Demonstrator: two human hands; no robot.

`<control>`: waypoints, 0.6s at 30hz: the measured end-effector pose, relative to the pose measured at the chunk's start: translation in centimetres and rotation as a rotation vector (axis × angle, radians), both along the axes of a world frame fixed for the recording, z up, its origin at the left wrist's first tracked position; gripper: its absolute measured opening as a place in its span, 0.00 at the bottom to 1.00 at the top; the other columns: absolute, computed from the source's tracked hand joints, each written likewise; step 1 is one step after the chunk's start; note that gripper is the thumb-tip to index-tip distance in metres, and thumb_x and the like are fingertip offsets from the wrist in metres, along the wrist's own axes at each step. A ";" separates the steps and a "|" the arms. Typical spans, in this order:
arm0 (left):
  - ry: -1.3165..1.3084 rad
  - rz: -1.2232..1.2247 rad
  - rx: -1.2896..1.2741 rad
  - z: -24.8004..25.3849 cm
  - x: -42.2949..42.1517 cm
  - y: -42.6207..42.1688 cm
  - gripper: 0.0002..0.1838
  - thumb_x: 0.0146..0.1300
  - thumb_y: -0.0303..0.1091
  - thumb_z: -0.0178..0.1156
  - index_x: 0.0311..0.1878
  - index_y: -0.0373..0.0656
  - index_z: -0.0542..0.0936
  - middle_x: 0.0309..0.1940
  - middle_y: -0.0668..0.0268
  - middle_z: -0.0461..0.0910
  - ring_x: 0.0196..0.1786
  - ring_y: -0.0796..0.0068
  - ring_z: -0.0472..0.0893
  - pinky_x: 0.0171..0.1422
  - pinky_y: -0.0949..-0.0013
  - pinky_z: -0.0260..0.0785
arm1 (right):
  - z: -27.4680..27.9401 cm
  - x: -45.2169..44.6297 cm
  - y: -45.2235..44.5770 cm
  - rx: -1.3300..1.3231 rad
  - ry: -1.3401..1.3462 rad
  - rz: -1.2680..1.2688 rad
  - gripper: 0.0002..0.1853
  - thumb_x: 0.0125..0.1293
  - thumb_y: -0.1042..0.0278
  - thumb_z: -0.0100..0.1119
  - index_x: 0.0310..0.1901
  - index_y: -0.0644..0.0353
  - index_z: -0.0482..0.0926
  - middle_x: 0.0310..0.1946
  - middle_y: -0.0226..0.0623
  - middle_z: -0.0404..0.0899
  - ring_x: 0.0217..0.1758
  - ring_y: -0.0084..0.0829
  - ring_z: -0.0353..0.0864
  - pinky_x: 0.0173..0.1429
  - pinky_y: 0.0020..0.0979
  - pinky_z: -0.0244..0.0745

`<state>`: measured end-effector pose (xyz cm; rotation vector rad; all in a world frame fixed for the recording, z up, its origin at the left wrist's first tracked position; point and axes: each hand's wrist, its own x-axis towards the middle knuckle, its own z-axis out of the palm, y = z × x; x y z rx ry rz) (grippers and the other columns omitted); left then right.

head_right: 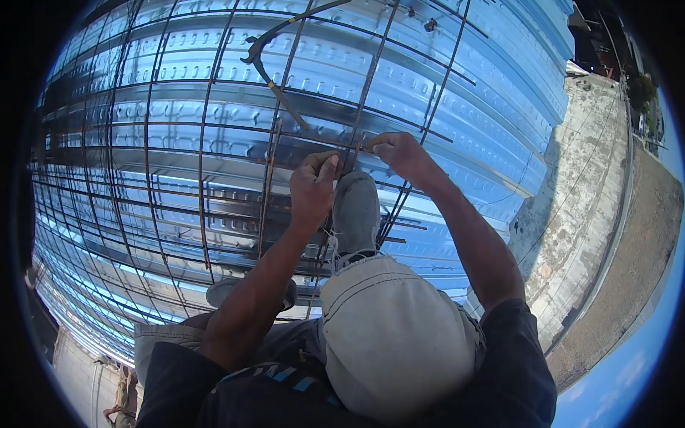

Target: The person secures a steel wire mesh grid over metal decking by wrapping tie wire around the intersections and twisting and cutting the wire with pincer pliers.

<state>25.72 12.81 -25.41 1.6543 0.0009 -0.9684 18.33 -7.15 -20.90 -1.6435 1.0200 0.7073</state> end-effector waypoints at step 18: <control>-0.553 -0.480 -0.141 -0.9 0.3 -2.4 0.17 0.62 0.23 0.59 0.54 0.42 0.84 0.50 0.55 0.85 0.55 0.56 0.83 0.59 0.59 0.75 | 2.5 -0.7 8.2 -0.610 -0.052 0.316 0.10 0.66 0.68 0.60 0.47 0.60 0.80 0.43 0.48 0.84 0.43 0.53 0.85 0.47 0.51 0.79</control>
